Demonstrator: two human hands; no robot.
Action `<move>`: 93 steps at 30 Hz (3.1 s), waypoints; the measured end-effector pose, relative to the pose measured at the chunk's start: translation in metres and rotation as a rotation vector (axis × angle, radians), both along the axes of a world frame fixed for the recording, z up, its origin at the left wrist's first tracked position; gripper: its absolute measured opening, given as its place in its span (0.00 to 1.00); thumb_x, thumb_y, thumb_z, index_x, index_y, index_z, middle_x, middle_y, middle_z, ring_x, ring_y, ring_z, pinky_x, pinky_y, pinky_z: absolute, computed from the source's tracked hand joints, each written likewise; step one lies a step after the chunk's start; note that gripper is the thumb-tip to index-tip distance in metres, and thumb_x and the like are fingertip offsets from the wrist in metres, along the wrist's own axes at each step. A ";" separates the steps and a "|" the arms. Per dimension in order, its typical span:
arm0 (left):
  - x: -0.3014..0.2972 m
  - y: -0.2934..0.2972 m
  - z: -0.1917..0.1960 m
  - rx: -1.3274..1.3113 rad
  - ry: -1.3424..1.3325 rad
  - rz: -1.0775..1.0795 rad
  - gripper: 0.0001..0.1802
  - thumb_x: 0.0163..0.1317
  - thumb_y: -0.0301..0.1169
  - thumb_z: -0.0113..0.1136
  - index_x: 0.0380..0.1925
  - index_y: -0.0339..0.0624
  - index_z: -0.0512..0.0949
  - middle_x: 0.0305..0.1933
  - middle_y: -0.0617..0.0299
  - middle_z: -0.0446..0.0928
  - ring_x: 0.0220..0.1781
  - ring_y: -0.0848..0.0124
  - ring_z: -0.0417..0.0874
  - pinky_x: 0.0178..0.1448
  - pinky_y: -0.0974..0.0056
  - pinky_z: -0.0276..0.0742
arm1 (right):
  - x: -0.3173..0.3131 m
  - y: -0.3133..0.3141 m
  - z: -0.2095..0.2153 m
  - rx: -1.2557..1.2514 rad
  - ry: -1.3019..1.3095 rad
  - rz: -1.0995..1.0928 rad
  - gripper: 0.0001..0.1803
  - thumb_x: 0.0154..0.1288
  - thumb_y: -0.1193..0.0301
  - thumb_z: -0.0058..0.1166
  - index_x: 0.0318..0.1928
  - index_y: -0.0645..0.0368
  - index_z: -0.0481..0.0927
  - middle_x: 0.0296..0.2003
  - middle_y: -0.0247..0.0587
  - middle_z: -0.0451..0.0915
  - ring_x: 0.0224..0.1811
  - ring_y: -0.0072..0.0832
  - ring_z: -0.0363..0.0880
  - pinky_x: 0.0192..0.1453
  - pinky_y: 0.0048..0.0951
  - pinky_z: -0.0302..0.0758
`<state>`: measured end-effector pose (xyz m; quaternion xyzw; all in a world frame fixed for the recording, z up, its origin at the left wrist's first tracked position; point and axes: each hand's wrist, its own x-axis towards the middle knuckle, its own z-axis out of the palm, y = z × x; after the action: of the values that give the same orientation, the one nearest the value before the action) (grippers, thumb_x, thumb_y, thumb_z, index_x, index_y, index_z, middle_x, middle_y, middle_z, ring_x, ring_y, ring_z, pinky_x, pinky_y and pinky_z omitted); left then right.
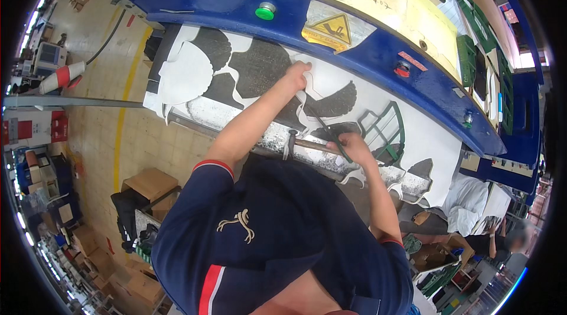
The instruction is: Cutting and preparing shoe component shapes using a manual press and template.
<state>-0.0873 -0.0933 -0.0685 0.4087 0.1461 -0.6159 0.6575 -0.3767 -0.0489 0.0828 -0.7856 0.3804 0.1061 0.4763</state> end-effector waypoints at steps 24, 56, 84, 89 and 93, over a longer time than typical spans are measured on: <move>0.030 0.213 0.102 0.395 -1.743 -0.560 0.35 0.39 0.34 0.77 0.47 0.36 0.70 0.47 0.46 0.74 0.53 0.48 0.77 0.54 0.53 0.76 | -0.320 -0.369 0.220 -1.145 0.320 -0.456 0.29 0.60 0.52 0.59 0.37 0.73 0.81 0.29 0.63 0.81 0.35 0.52 0.82 0.40 0.46 0.73; 0.319 0.294 0.024 0.856 -1.728 0.140 0.34 0.47 0.46 0.73 0.52 0.41 0.75 0.52 0.47 0.79 0.56 0.50 0.78 0.60 0.53 0.72 | -0.120 -0.029 -0.025 -0.950 0.266 -0.139 0.17 0.57 0.61 0.61 0.47 0.52 0.82 0.48 0.43 0.80 0.55 0.47 0.71 0.58 0.52 0.64; -0.147 0.032 0.068 -0.115 -1.941 -0.752 0.35 0.43 0.49 0.75 0.56 0.62 0.78 0.40 0.63 0.71 0.48 0.61 0.70 0.56 0.55 0.65 | -0.177 -0.089 -0.036 -0.512 -0.227 -0.447 0.49 0.44 0.69 0.73 0.68 0.50 0.64 0.58 0.47 0.67 0.65 0.47 0.60 0.70 0.43 0.58; -0.145 0.031 0.063 -0.138 -1.892 -0.687 0.34 0.41 0.48 0.76 0.53 0.60 0.81 0.40 0.64 0.71 0.48 0.62 0.69 0.56 0.56 0.64 | -0.175 -0.099 -0.043 -0.513 -0.217 -0.386 0.56 0.37 0.74 0.74 0.71 0.53 0.59 0.62 0.47 0.66 0.65 0.45 0.61 0.71 0.42 0.57; -0.146 0.033 0.060 -0.171 -1.868 -0.638 0.35 0.40 0.48 0.77 0.53 0.59 0.81 0.40 0.64 0.70 0.48 0.62 0.69 0.56 0.56 0.64 | -0.185 -0.116 -0.060 -0.543 -0.285 -0.359 0.54 0.34 0.73 0.76 0.67 0.57 0.66 0.61 0.44 0.66 0.64 0.43 0.61 0.69 0.39 0.60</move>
<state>-0.2334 -0.0605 -0.0089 0.7015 -0.5929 -0.2027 0.3393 -0.5616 -0.1652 0.0227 -0.8110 0.4566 -0.1950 0.3094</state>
